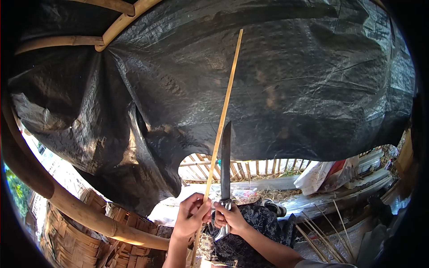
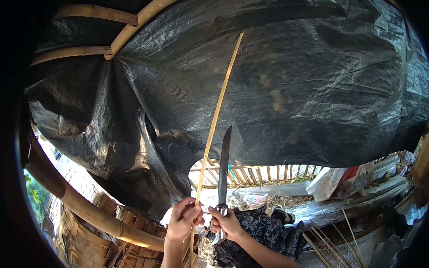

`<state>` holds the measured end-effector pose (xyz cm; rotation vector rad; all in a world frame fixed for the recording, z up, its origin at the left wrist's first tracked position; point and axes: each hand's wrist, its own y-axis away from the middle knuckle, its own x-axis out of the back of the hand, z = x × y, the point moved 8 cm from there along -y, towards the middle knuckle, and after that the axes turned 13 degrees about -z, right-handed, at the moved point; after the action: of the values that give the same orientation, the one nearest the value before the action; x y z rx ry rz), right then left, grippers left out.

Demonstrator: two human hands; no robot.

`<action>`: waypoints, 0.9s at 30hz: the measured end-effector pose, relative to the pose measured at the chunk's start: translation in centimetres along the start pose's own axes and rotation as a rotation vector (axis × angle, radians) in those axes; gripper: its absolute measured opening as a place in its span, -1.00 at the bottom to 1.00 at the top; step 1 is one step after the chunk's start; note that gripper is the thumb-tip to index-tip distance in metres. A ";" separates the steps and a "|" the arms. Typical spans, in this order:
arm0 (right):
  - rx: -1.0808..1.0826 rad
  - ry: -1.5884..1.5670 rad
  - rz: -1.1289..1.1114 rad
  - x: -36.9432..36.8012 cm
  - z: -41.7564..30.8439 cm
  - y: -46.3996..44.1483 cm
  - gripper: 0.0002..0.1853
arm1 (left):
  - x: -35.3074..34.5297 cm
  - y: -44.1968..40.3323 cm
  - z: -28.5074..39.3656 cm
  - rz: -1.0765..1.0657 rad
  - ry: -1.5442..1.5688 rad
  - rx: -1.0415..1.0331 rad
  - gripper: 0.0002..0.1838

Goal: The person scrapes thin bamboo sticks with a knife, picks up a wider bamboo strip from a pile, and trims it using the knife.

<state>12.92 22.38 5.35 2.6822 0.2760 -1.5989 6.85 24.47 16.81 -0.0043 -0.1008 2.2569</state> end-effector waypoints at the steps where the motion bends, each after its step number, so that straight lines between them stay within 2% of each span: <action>1: 0.004 0.001 -0.010 0.1 0.1 0.0 -0.74 | -0.5 -0.4 1.1 -0.010 -0.085 -0.004 -0.84; 5: -0.002 0.002 -0.041 -0.5 -0.3 0.0 -0.73 | -1.7 -2.9 3.1 -0.008 0.144 -0.012 -0.71; 9: 0.015 -0.026 -0.009 -0.4 -0.1 0.1 -0.74 | -2.3 -3.9 1.6 -0.103 0.686 -0.072 -0.72; 13: 0.037 -0.036 -0.057 -0.2 -0.1 -0.1 -0.72 | -3.1 -1.7 -0.1 -0.080 0.865 0.025 -0.74; 18: 0.012 -0.011 0.020 -0.4 -0.7 0.1 -0.70 | -1.7 2.1 -2.1 0.168 0.590 0.091 -0.74; 22: 0.055 -0.065 -0.017 -0.3 -0.9 0.1 -0.67 | -1.3 5.1 -5.9 0.136 0.733 0.108 -0.85; 24: 0.051 -0.074 0.015 0.0 -0.8 0.2 -0.66 | -1.7 6.9 -7.3 0.213 0.846 0.160 -0.89; 25: 0.036 -0.049 0.020 0.4 -0.6 0.1 -0.65 | -2.0 7.4 -7.8 0.144 0.964 0.138 -0.93; 27: 0.035 -0.074 0.013 0.2 -0.7 0.2 -0.67 | -2.0 8.5 -9.6 0.187 0.965 0.139 -0.94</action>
<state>13.67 22.31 5.55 2.6369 0.2310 -1.7114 1.91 18.28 6.52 -1.0411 0.5873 2.2009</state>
